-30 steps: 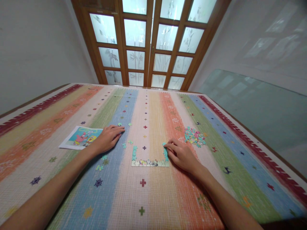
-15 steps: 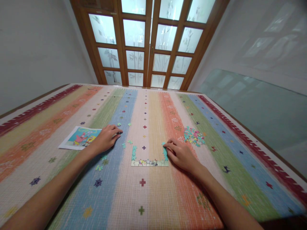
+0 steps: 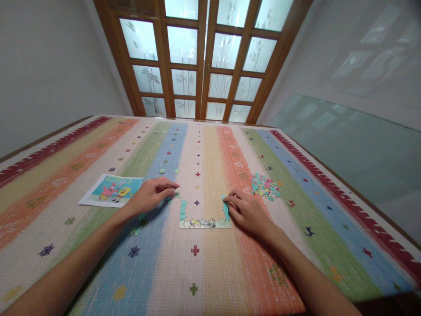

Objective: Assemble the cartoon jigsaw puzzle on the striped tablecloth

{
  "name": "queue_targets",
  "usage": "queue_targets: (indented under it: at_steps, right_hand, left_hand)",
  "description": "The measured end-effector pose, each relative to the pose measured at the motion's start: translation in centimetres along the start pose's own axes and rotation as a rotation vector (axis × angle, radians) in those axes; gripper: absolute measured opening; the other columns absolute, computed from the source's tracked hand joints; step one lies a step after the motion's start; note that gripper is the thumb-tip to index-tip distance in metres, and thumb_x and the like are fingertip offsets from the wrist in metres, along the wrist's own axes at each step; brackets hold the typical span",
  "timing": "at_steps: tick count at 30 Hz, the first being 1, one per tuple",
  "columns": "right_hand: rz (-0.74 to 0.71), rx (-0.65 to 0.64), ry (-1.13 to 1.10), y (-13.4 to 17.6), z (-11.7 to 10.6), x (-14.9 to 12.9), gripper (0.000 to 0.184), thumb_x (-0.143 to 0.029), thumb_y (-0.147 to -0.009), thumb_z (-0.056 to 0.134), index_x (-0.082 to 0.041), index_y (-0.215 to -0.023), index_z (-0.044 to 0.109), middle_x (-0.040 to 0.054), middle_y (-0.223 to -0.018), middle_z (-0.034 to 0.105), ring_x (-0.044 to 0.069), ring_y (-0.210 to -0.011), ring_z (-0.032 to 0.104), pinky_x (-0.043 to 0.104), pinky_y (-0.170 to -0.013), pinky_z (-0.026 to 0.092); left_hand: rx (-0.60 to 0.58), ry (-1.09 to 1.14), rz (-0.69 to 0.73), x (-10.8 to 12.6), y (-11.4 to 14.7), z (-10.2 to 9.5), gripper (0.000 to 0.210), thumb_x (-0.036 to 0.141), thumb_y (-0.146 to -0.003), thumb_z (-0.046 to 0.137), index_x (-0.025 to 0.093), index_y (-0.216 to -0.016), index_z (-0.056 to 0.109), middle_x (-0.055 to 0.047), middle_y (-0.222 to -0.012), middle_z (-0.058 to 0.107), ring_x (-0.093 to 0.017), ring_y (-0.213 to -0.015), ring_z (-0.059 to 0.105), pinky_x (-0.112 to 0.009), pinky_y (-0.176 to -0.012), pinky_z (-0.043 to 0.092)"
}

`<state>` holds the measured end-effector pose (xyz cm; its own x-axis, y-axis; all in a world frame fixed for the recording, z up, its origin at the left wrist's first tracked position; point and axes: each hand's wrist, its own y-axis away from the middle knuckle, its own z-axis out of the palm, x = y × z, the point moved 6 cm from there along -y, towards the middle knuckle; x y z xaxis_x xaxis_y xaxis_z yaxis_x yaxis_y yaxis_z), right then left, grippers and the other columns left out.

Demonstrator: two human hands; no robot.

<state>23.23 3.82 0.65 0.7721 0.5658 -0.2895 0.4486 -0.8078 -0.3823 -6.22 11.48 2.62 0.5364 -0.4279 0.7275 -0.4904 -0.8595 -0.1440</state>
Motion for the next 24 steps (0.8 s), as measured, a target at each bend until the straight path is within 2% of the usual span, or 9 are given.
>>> queue_targets:
  at_steps: [6, 13, 20, 24]
  right_hand:
    - [0.005, -0.014, -0.005, 0.0, 0.2, 0.1, 0.023, -0.013, -0.097, 0.047, -0.018, -0.105, 0.069, 0.0093, -0.097, 0.066, 0.020, -0.080, 0.063, 0.032, -0.074, 0.050]
    - [0.000, -0.011, 0.015, 0.1, 0.2, 0.1, 0.023, -0.013, -0.097, 0.047, -0.019, -0.105, 0.068, 0.0086, -0.097, 0.066, 0.019, -0.079, 0.062, 0.031, -0.072, 0.048]
    - [0.005, -0.024, 0.010, 0.0, 0.1, 0.1, 0.023, -0.014, -0.098, 0.047, -0.018, -0.105, 0.068, 0.0092, -0.098, 0.066, 0.019, -0.080, 0.062, 0.032, -0.073, 0.048]
    - [-0.003, -0.026, 0.012, 0.0, 0.0, 0.0, 0.023, -0.013, -0.097, 0.047, -0.019, -0.105, 0.068, 0.0093, -0.099, 0.066, 0.019, -0.079, 0.062, 0.032, -0.073, 0.048]
  left_hand:
    - [-0.064, 0.193, -0.079, 0.1, 0.2, 2.0, 0.032, 0.039, -0.091, 0.057, 0.020, -0.107, 0.078, -0.010, -0.097, 0.080, -0.022, -0.083, 0.074, -0.042, -0.081, 0.060]
    - [-0.061, 0.111, -0.065, 0.7, 0.3, 2.7, 0.030, 0.039, -0.088, 0.059, 0.019, -0.099, 0.078, -0.009, -0.097, 0.081, -0.024, -0.086, 0.074, -0.041, -0.083, 0.060]
    - [0.050, -0.009, -0.032, 1.0, 0.3, 2.1, 0.026, 0.036, -0.089, 0.057, 0.021, -0.095, 0.079, -0.007, -0.094, 0.082, -0.024, -0.084, 0.074, -0.042, -0.085, 0.058]
    - [0.090, 0.001, -0.068, 0.7, 0.3, 2.0, 0.026, 0.037, -0.088, 0.060, 0.021, -0.095, 0.080, -0.007, -0.092, 0.082, -0.024, -0.080, 0.074, -0.040, -0.078, 0.058]
